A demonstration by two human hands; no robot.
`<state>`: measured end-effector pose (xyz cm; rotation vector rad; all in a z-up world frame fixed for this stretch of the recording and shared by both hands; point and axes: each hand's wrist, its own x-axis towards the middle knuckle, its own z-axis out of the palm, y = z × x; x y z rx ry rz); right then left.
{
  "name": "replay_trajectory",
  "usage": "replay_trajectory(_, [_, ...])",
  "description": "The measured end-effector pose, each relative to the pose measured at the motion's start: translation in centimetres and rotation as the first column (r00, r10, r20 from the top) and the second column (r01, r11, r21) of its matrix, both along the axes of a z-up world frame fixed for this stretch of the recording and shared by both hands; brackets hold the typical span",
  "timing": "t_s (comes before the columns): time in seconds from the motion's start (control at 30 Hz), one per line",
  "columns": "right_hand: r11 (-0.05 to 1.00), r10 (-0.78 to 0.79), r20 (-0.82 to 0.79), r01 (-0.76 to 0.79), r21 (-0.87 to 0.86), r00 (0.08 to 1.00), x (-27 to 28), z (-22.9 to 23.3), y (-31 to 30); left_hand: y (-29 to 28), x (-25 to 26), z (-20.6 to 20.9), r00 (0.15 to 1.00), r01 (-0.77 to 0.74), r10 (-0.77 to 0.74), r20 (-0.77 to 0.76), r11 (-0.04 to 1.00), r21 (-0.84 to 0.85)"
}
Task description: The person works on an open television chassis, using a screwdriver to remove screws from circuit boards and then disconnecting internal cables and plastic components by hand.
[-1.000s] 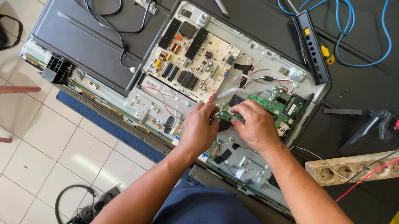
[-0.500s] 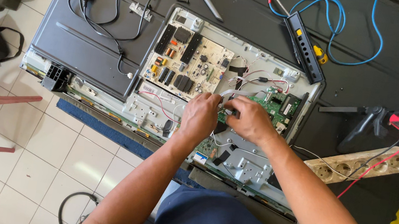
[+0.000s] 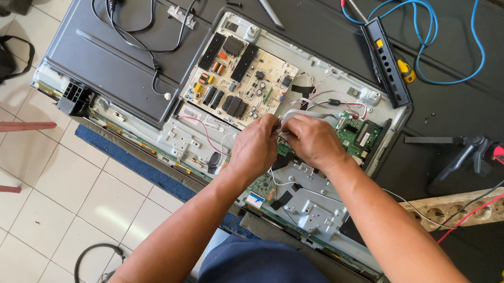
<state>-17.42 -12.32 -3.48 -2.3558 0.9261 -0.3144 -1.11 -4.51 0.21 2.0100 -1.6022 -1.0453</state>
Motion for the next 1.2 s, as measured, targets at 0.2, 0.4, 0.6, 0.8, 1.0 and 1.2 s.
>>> replay_trajectory(0.2, [1.0,0.007,-0.052,-0.006,0.017,0.999,0.2,1.7,-0.3,0.4,0.0,1.3,1.0,-0.019,0.018,-0.019,0.998,-0.063])
replay_trajectory(0.4, [0.998,0.065,-0.041,-0.065,0.007,0.997,-0.1,-0.3,-0.7,0.7,0.1,-0.1,1.0,-0.029,0.028,-0.007,0.997,-0.067])
replay_trajectory(0.6, [0.977,0.197,-0.111,-0.205,-0.064,0.974,-0.3,-0.5,-1.2,0.7,0.0,-0.4,0.999,-0.018,0.02,0.033,0.999,-0.045])
replay_trajectory(0.8, [0.981,0.168,-0.058,-0.161,0.11,0.984,-0.5,-0.4,-1.4,0.5,0.3,0.0,1.0,-0.026,0.026,0.001,0.998,-0.05])
replay_trajectory(1.0, [0.956,0.151,-0.127,-0.112,0.273,0.98,0.8,6.1,-0.6,0.1,0.0,-0.2,1.0,0.002,-0.001,0.01,1.0,-0.026])
replay_trajectory(1.2, [0.992,0.064,-0.056,-0.057,0.109,0.996,0.4,1.3,0.1,-0.5,0.2,-0.7,1.0,0.026,-0.027,-0.012,0.999,-0.043])
